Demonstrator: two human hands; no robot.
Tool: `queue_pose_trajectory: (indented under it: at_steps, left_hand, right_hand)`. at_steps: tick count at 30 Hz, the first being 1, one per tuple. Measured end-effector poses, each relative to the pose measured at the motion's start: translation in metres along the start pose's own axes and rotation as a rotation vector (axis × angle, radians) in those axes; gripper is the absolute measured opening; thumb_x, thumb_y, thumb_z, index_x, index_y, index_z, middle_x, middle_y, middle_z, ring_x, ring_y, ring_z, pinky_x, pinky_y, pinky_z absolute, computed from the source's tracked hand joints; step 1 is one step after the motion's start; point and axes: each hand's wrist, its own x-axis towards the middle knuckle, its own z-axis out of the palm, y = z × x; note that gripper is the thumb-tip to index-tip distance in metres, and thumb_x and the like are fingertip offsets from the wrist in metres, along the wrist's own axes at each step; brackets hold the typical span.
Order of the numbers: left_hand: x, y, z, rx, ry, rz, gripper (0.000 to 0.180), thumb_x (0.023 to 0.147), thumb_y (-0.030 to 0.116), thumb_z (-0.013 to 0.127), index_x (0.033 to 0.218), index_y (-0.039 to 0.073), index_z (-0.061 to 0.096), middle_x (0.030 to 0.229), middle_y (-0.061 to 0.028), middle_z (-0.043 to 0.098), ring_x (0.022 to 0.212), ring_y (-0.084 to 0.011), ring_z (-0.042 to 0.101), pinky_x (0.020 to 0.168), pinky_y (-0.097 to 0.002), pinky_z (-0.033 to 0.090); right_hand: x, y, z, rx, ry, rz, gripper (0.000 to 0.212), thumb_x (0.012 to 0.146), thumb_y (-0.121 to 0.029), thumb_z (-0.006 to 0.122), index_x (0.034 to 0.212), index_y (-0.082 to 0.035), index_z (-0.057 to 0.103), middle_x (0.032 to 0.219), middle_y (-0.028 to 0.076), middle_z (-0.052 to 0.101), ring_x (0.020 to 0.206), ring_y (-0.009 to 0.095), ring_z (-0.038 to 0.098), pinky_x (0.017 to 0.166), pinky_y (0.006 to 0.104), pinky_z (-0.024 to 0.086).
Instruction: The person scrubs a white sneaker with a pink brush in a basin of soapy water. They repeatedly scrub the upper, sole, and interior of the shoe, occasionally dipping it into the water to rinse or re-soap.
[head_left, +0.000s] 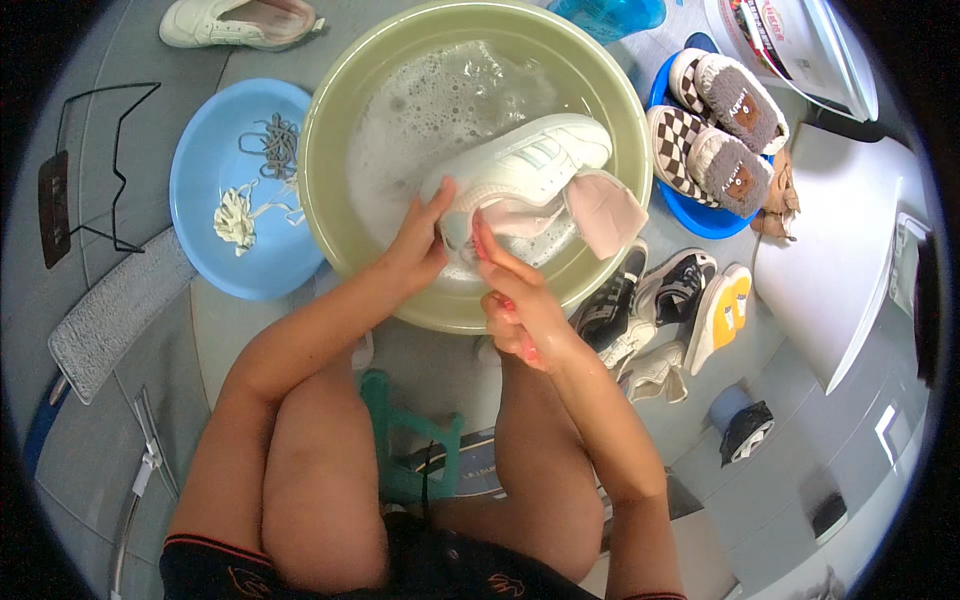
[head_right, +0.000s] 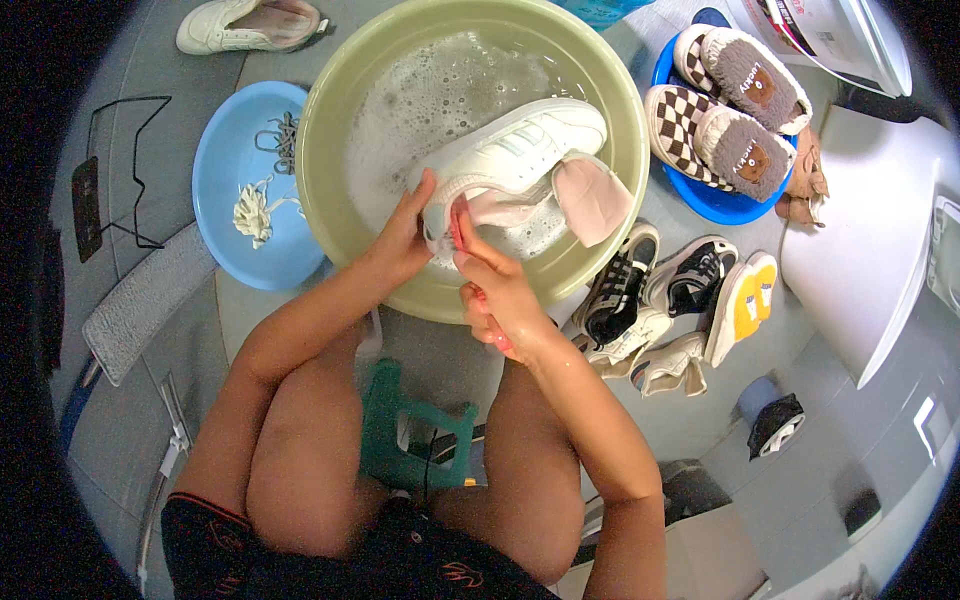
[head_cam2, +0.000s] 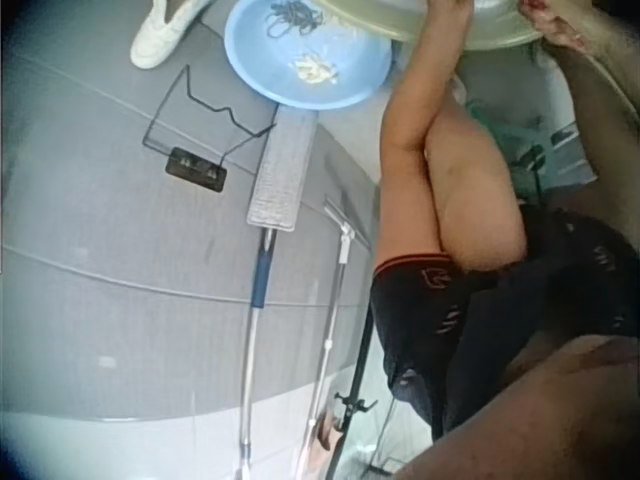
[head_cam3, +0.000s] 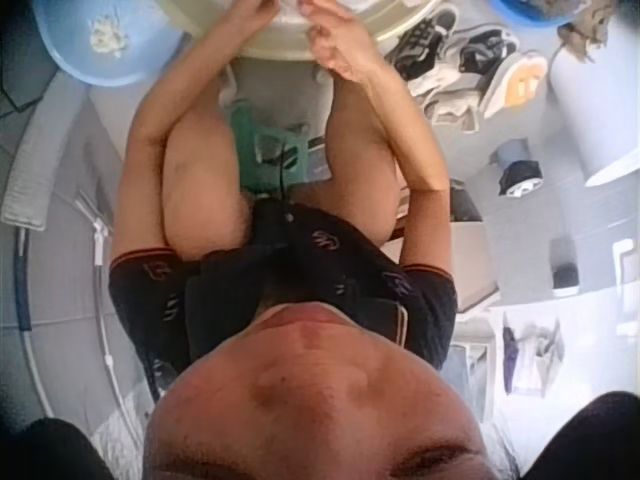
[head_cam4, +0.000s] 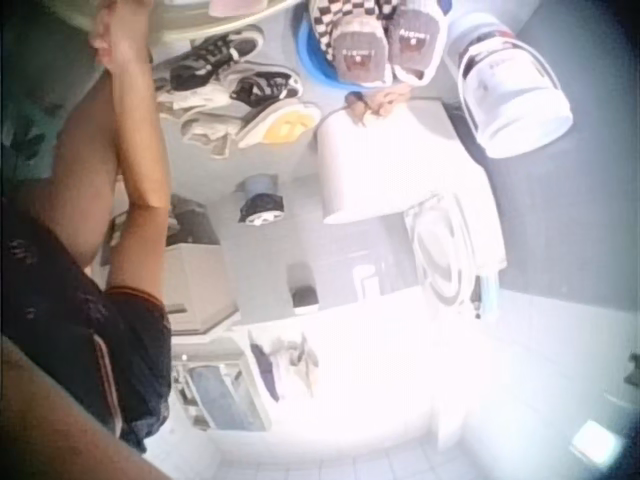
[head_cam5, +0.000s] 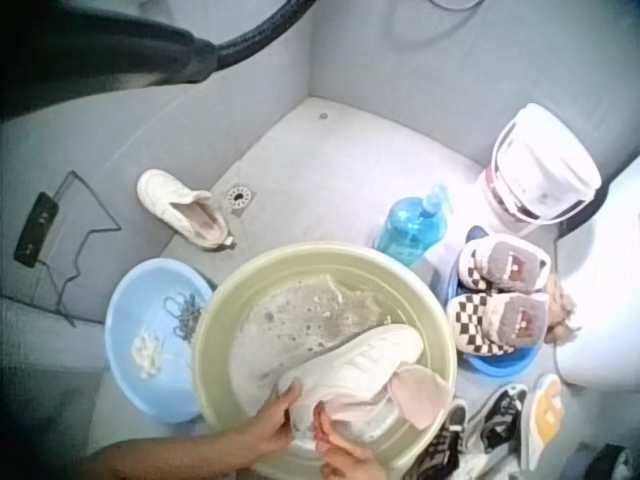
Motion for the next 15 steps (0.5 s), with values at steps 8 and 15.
queue_pose_trajectory:
  at_steps: [8,15]
  left_hand:
    - [0.002,0.002,0.015,0.187,0.059,0.263,0.071,0.09,0.034,0.072,0.139,0.001,0.032,0.128,-0.0111,0.051,0.109,-0.0196,0.058,0.09,-0.0337,0.051]
    - [-0.005,0.008,0.029,0.303,0.164,0.348,0.06,0.084,0.032,0.077,0.12,0.0,0.043,0.112,-0.0155,0.058,0.097,-0.0214,0.061,0.079,-0.0343,0.053]
  right_hand:
    - [-0.002,0.01,-0.018,0.91,-0.459,0.245,0.027,0.104,-0.042,0.042,0.129,-0.035,0.051,0.054,-0.002,0.04,0.036,0.01,0.034,0.033,0.0227,0.027]
    - [-0.017,0.01,-0.003,0.575,-0.122,0.186,0.036,0.103,-0.042,0.043,0.139,-0.036,0.043,0.052,-0.004,0.035,0.035,0.007,0.028,0.03,0.0221,0.025]
